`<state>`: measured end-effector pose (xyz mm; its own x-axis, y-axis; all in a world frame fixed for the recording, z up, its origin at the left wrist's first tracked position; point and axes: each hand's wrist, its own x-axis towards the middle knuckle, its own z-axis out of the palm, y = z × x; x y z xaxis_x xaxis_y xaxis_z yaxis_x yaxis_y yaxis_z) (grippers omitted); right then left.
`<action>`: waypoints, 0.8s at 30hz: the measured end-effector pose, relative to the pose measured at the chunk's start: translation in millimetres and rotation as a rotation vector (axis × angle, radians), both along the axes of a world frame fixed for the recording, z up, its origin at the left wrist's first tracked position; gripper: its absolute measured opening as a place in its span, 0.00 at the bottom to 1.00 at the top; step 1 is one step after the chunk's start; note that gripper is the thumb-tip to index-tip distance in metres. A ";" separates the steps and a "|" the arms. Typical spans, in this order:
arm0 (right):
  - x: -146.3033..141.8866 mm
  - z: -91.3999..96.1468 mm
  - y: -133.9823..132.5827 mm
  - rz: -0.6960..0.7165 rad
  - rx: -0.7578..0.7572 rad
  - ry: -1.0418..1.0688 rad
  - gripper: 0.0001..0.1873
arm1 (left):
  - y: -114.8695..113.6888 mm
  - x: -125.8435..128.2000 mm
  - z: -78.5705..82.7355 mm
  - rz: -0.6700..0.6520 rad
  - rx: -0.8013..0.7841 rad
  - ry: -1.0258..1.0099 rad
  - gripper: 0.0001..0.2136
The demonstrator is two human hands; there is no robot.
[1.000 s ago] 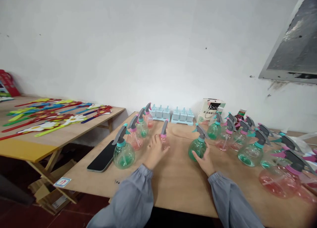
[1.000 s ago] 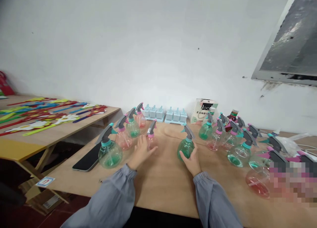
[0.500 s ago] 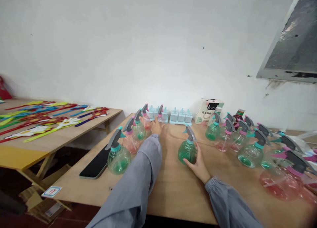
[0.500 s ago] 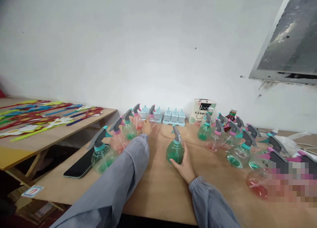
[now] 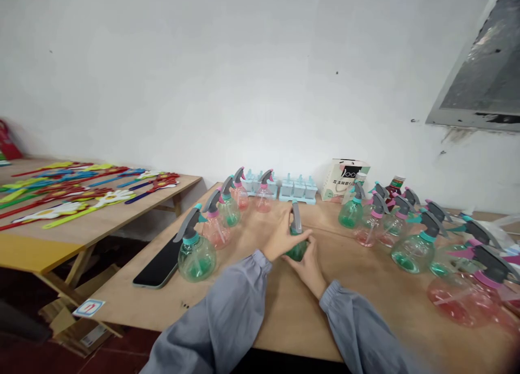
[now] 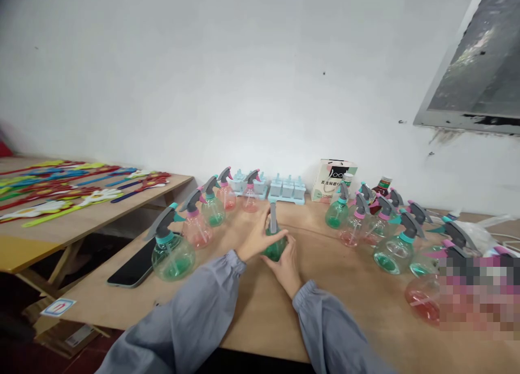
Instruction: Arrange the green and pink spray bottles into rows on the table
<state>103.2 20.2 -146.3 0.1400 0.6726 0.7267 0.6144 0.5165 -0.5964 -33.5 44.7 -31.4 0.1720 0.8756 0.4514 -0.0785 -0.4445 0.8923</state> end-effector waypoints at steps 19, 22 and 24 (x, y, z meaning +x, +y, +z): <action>199.6 58.6 36.9 -0.753 0.264 0.188 0.41 | -17.4 -50.7 25.3 -0.287 -0.224 -0.384 0.22; 204.5 44.0 47.5 -0.789 0.185 0.198 0.47 | -17.9 -51.0 24.9 -0.363 -0.202 -0.413 0.20; 205.9 38.4 52.2 -0.774 0.142 0.193 0.51 | -17.3 -51.3 24.7 -0.360 -0.189 -0.431 0.20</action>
<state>309.1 72.4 -107.9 0.6595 0.2367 0.7135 0.7217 0.0663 -0.6891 -84.8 27.4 -6.7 0.3088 0.8684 0.3880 -0.5677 -0.1590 0.8077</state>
